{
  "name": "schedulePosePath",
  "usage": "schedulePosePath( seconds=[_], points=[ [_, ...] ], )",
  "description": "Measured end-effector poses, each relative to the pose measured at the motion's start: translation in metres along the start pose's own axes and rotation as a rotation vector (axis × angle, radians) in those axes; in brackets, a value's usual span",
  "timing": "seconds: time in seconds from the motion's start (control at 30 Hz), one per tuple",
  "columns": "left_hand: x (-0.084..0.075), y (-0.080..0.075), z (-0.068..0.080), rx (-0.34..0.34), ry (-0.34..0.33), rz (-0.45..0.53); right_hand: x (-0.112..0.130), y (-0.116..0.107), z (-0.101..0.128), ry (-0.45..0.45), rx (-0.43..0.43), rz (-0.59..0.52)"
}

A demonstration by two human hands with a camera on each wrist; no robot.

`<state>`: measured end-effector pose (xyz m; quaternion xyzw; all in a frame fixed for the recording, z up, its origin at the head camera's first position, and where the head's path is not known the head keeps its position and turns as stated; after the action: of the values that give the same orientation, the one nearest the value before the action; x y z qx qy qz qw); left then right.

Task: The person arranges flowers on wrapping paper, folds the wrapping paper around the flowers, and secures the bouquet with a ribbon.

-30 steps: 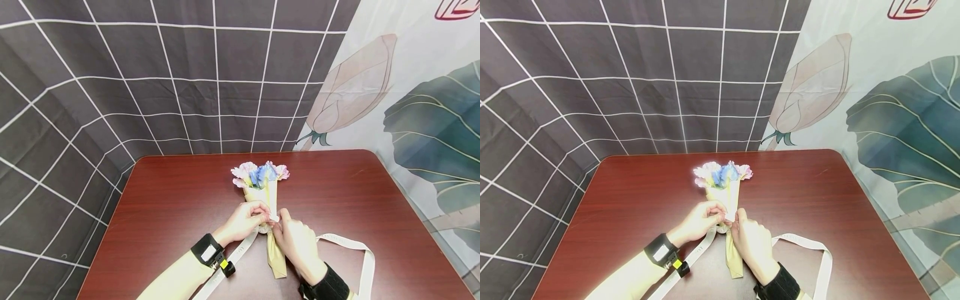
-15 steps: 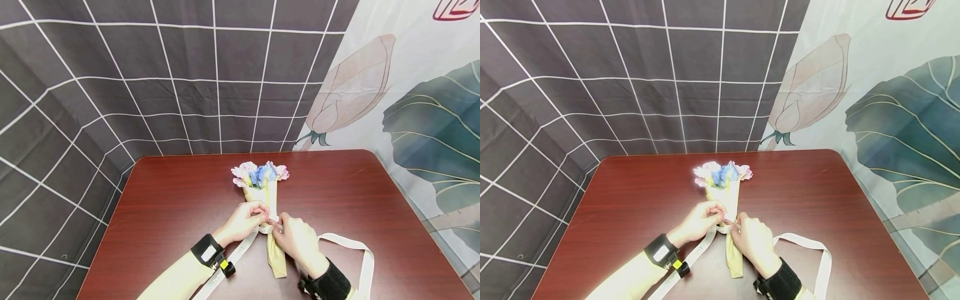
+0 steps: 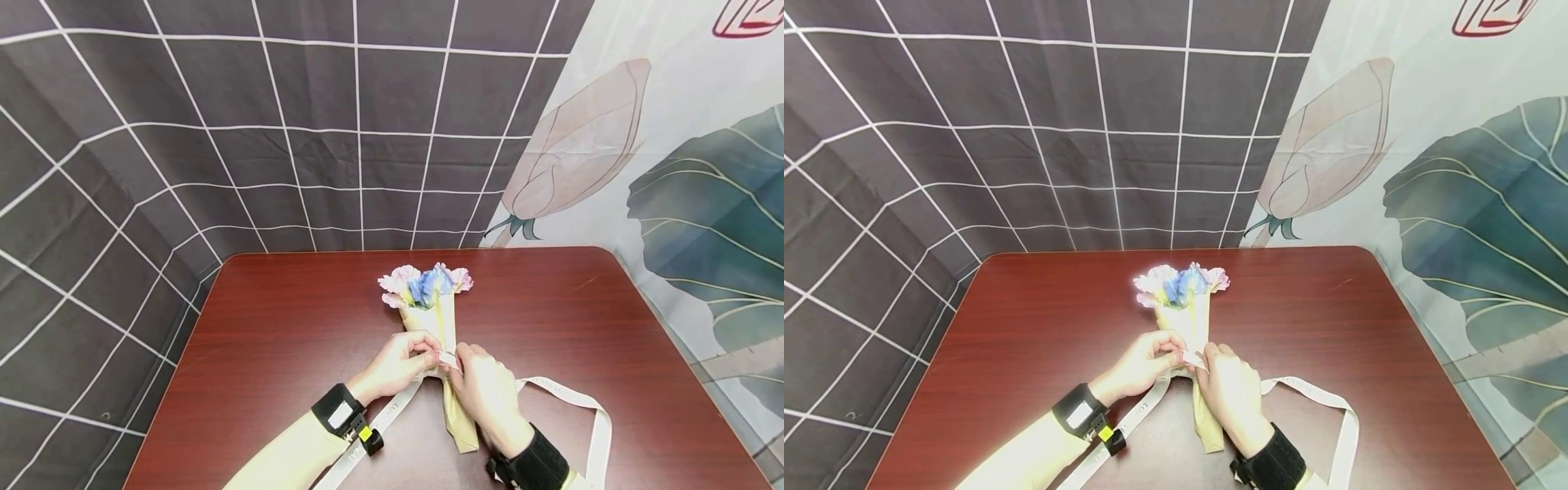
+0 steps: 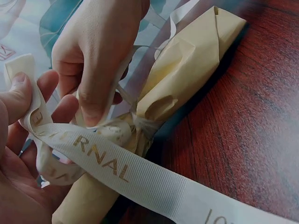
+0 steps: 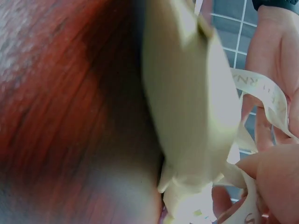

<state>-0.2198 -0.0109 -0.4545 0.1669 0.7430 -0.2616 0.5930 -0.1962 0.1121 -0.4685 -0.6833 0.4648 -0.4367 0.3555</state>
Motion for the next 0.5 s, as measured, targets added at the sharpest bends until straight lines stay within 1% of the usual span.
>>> schedulePosePath(
  seconds=[0.1, 0.27, 0.33, 0.4, 0.5],
  points=[
    [-0.003, -0.002, 0.000, -0.034, 0.027, -0.026, -0.001, -0.002, 0.000, 0.001, -0.016, 0.009],
    [-0.009, -0.009, 0.001, -0.136, 0.070, -0.109, -0.004, -0.002, 0.000, 0.016, -0.023, 0.015],
    [-0.011, -0.011, 0.002, -0.170, 0.083, -0.124, -0.005, -0.002, 0.000, 0.016, -0.020, 0.018],
    [-0.013, -0.012, 0.002, -0.190, 0.091, -0.124, -0.005, -0.003, 0.000, 0.009, -0.021, 0.018],
    [-0.015, -0.013, 0.002, -0.202, 0.092, -0.121, -0.004, -0.005, 0.000, -0.006, -0.038, 0.017]
  ],
)
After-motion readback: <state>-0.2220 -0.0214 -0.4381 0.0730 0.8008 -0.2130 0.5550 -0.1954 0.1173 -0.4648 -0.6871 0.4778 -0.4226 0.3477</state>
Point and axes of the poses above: each hand's wrist, its own z-axis away from the middle knuckle, its own y-axis out of the palm, x = y × z, the point moved 9 cm from there along -z, towards the middle knuckle, and after that the axes turned 1 degree about -z, right-handed, at the moved point
